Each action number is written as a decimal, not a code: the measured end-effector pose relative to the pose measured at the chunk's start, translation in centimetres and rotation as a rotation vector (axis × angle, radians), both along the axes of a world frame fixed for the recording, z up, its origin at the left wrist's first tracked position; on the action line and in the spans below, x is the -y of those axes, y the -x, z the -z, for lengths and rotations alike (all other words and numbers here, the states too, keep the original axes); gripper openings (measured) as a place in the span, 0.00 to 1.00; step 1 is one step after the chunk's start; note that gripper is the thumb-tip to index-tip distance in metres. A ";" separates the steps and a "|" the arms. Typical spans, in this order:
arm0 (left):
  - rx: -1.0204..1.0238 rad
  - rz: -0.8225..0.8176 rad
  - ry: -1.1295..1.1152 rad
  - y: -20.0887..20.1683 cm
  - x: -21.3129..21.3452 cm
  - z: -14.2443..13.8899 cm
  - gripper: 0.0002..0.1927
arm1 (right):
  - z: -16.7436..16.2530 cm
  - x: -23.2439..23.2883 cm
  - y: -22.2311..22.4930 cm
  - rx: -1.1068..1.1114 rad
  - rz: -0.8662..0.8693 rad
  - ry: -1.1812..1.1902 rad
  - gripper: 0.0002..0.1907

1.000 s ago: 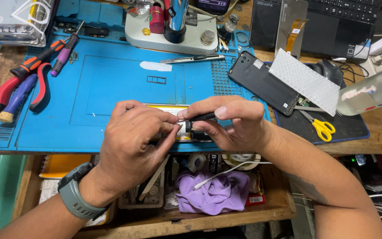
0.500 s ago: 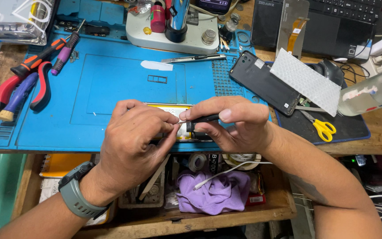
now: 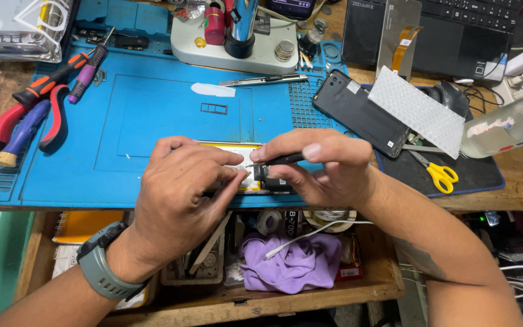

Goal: The person reassembles a smartphone by placing a metal shielding plate over the internal components and securing it with multiple screws using a screwdriver. After tightening the screws, the person powers on the device and navigates through the settings menu to verify functionality.

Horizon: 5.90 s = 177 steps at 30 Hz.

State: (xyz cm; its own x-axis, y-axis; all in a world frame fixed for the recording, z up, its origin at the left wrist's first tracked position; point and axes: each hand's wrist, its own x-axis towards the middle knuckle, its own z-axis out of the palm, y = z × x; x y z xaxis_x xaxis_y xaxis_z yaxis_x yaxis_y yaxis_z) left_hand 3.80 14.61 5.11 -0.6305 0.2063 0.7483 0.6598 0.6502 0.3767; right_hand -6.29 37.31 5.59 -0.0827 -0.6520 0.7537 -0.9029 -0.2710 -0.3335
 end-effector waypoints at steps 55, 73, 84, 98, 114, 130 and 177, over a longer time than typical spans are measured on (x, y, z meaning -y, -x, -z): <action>0.026 -0.050 0.096 -1.8 -3.3 -5.1 0.07 | -5.5 -6.9 -3.3 -0.021 0.309 -0.045 0.30; 0.057 -0.093 0.104 -7.0 -7.0 -13.2 0.06 | -14.4 -9.6 -10.1 -0.001 0.403 -0.030 0.24; 0.070 -0.101 0.118 -8.1 -7.9 -14.6 0.06 | -15.4 -10.5 -11.3 -0.007 0.355 0.006 0.30; 0.055 -0.150 0.129 -9.1 -11.2 -14.6 0.07 | -15.4 -13.8 -13.2 0.115 0.306 -0.069 0.23; 0.052 -0.165 0.175 -9.0 -12.4 -14.6 0.08 | -14.9 -14.3 -13.4 0.138 0.349 -0.019 0.21; 0.000 -0.054 0.152 -8.7 -5.9 -14.8 0.09 | -16.4 -7.9 -12.6 0.240 0.406 -0.194 0.30; -0.026 0.003 0.102 -5.8 2.7 -10.2 0.10 | -8.2 3.8 -9.5 0.200 0.149 0.073 0.30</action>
State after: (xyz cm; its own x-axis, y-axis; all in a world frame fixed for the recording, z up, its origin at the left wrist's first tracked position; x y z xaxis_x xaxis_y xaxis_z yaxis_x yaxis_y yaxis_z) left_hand 9.57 11.86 15.31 -0.6108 0.2836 0.7393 0.6700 0.6826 0.2918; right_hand 3.22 33.54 13.80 -0.3260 -0.5654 0.7576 -0.8529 -0.1697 -0.4937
